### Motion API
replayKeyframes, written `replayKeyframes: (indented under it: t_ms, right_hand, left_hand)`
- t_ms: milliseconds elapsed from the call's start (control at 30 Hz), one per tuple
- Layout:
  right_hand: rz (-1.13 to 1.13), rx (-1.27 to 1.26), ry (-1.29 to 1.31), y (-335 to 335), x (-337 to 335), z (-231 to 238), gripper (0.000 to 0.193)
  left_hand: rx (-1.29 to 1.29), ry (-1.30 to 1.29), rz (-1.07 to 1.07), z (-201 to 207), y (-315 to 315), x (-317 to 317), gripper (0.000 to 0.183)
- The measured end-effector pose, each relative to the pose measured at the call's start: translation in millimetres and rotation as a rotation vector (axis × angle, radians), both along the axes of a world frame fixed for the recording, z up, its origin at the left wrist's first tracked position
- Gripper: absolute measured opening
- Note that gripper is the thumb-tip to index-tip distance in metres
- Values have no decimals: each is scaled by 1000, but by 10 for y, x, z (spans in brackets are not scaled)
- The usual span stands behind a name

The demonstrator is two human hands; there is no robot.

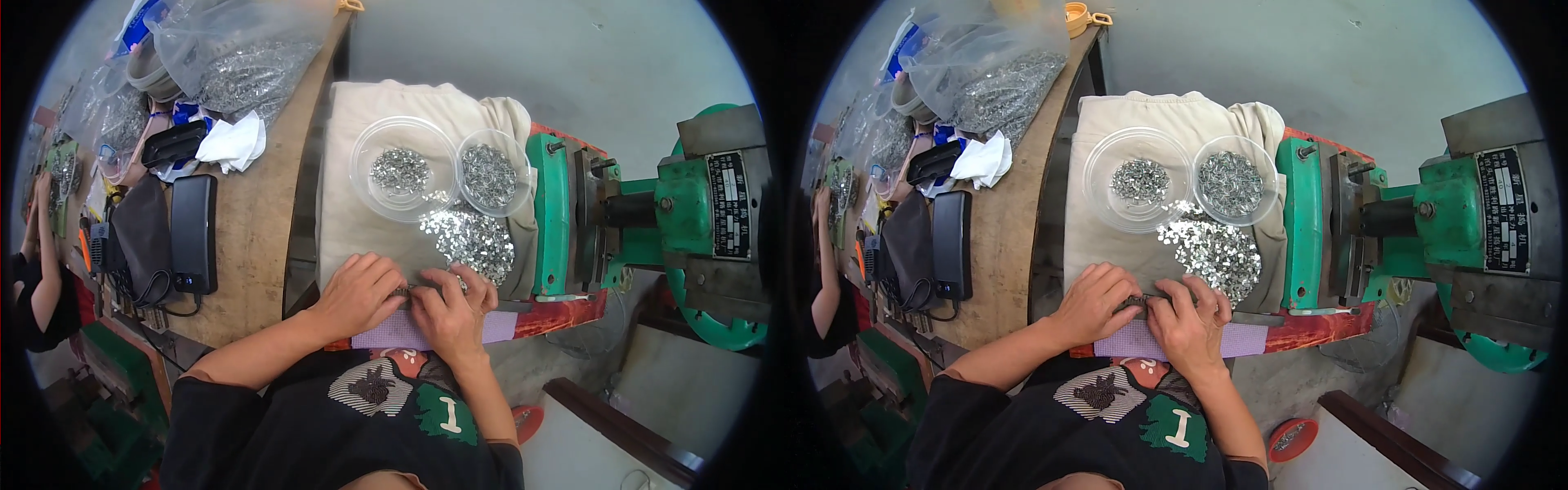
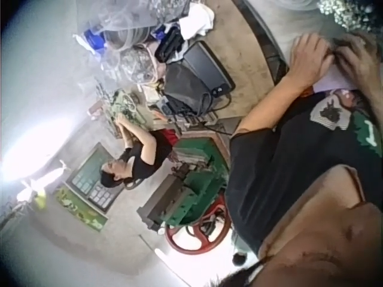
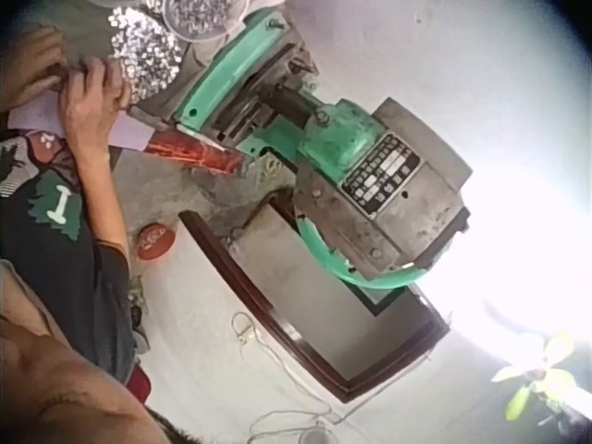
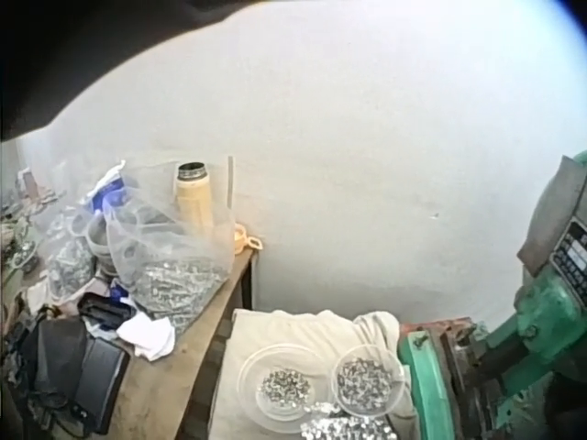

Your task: The person attaches metal studs onto a fabric strip using a manual press machine.

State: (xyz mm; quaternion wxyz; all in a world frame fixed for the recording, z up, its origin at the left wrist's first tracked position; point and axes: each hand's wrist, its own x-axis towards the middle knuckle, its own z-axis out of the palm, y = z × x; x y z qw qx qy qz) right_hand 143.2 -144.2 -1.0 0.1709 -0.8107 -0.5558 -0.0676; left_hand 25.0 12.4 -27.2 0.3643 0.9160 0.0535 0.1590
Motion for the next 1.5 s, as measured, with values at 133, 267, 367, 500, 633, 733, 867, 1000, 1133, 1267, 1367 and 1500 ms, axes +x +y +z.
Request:
replayKeyframes:
  t_ms: [133,267,367,500,633,733,867,1000,1133,1267,1367,1500]
  right_hand:
    - [-62,38,78,-95,19,71,15]
    - [-169,32,69,-309,37,58,20]
    - [-193,27,67,-411,24,45,21]
    - [-191,23,58,-446,11,21,22]
    - [-169,11,27,-431,-13,-19,23]
    - [-161,1,25,-407,-5,-44,22]
    - [-154,-24,22,-341,36,-17,17]
    - [-136,-94,45,-224,102,-8,13]
    - [-78,-177,67,-181,164,41,12]
    - [-68,-103,150,-169,187,135,10]
    - [-33,-75,123,-94,150,114,10]
    - [13,-123,74,-36,111,95,11]
  left_hand:
    - [-20,-1,-7,-18,23,11,20]
    - [-27,-14,-48,-18,56,26,19]
    - [-9,-1,-77,-13,57,35,17]
    - [-28,-5,-78,-5,45,25,18]
    - [-60,-2,-75,24,58,36,24]
    - [-123,10,-75,15,90,51,31]
    - [-158,23,-101,-10,138,55,36]
    - [-171,43,-122,0,176,57,35]
    - [-252,49,-116,-4,224,40,30]
    - [-257,73,-103,-7,210,48,24]
    - [-236,50,-93,-24,210,52,19]
    - [-244,42,-106,-42,211,48,18]
